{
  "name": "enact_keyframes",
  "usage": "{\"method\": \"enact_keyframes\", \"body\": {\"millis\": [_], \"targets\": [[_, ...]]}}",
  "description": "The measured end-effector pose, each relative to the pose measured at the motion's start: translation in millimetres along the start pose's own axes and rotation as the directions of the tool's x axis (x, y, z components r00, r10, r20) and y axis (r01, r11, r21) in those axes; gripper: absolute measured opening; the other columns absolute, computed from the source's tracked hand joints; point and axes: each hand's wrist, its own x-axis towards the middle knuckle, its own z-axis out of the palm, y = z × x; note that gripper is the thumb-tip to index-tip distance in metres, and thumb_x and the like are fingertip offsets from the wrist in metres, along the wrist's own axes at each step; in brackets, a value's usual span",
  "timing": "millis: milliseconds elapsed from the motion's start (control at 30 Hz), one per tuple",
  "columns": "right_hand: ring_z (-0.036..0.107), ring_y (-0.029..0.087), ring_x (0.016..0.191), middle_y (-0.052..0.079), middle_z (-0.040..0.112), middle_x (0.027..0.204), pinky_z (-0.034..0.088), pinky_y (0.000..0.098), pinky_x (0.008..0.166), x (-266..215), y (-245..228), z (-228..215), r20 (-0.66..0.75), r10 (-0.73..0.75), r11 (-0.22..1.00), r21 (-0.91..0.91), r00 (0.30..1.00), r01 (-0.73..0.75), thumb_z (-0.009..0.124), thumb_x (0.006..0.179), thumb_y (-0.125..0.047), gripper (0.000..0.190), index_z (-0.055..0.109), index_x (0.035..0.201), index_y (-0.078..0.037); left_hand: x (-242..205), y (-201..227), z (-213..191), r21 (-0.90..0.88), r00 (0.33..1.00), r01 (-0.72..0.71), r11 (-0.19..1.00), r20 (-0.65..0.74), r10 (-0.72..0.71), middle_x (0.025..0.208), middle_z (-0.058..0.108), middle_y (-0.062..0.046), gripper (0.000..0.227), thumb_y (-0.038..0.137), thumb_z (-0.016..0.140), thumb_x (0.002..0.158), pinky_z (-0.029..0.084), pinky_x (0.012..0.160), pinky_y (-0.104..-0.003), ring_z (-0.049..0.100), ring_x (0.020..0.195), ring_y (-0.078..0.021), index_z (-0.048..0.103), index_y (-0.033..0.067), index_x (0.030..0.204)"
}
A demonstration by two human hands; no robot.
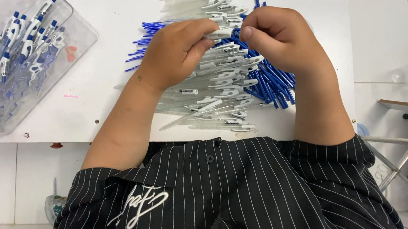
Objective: Rapidly assembling pens by inserting ink refills into pen bodies and placing them into a storage bin.
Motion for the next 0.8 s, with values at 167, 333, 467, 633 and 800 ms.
{"method": "enact_keyframes", "body": {"millis": [167,333,467,633,800], "targets": [[0.059,0.014,0.077,0.004,0.063,0.083,0.045,0.0311,0.068,6.7,-2.7,7.8,0.020,0.050,0.999,-0.005,0.999,-0.050,0.055,0.114,-0.020,0.025,0.070,0.099,-0.006,1.5,1.3,-0.3,0.016,1.000,-0.002,1.000,0.005,0.002,0.094,0.070,-0.009,0.018,0.007,0.061,0.105,0.047,0.066,-0.041,0.064,0.081,-0.0309,0.062,0.0075,0.124],[0.052,0.013,0.072,0.000,0.055,0.076,0.038,0.0322,0.063,17.4,6.0,19.5,-0.088,0.029,0.995,-0.091,0.996,-0.037,0.055,0.117,-0.030,0.033,0.070,0.100,-0.006,0.1,8.2,-9.4,-0.067,0.974,0.180,0.981,-0.131,-0.187,0.089,0.069,-0.004,0.025,0.026,0.044,0.115,0.048,0.068,-0.035,0.065,0.076,-0.0213,0.056,0.0127,0.133],[0.056,0.021,0.070,0.005,0.061,0.075,0.041,0.0381,0.063,43.9,5.2,41.1,0.020,-0.043,0.952,-0.301,0.999,0.047,0.070,0.109,-0.012,0.021,0.070,0.089,-0.006,-3.6,1.5,-13.4,-0.211,0.908,0.210,0.955,-0.319,-0.271,0.085,0.064,-0.004,0.032,0.031,0.038,0.117,0.052,0.076,-0.033,0.063,0.079,-0.0163,0.053,0.0113,0.139],[0.059,0.039,0.078,0.008,0.061,0.078,0.045,0.0490,0.052,81.5,18.1,80.6,0.214,-0.157,0.779,-0.573,0.964,0.254,0.062,0.107,-0.019,0.022,0.076,0.091,-0.015,3.0,4.1,-20.6,-0.194,0.806,0.191,0.962,-0.529,-0.266,0.078,0.060,-0.004,0.029,0.029,0.036,0.112,0.050,0.070,-0.033,0.060,0.072,-0.0172,0.049,0.0071,0.098],[0.061,0.037,0.088,0.010,0.063,0.094,0.053,0.0499,0.050,114.1,17.6,116.3,0.268,0.025,0.662,-0.727,0.963,0.185,0.060,0.093,-0.011,0.015,0.070,0.104,-0.011,-5.8,-9.5,-10.7,-0.135,0.843,0.185,0.973,-0.487,-0.228,0.082,0.062,-0.003,0.022,0.029,0.038,0.116,0.051,0.074,-0.034,0.063,0.076,-0.0184,0.049,0.0108,0.123]]}}
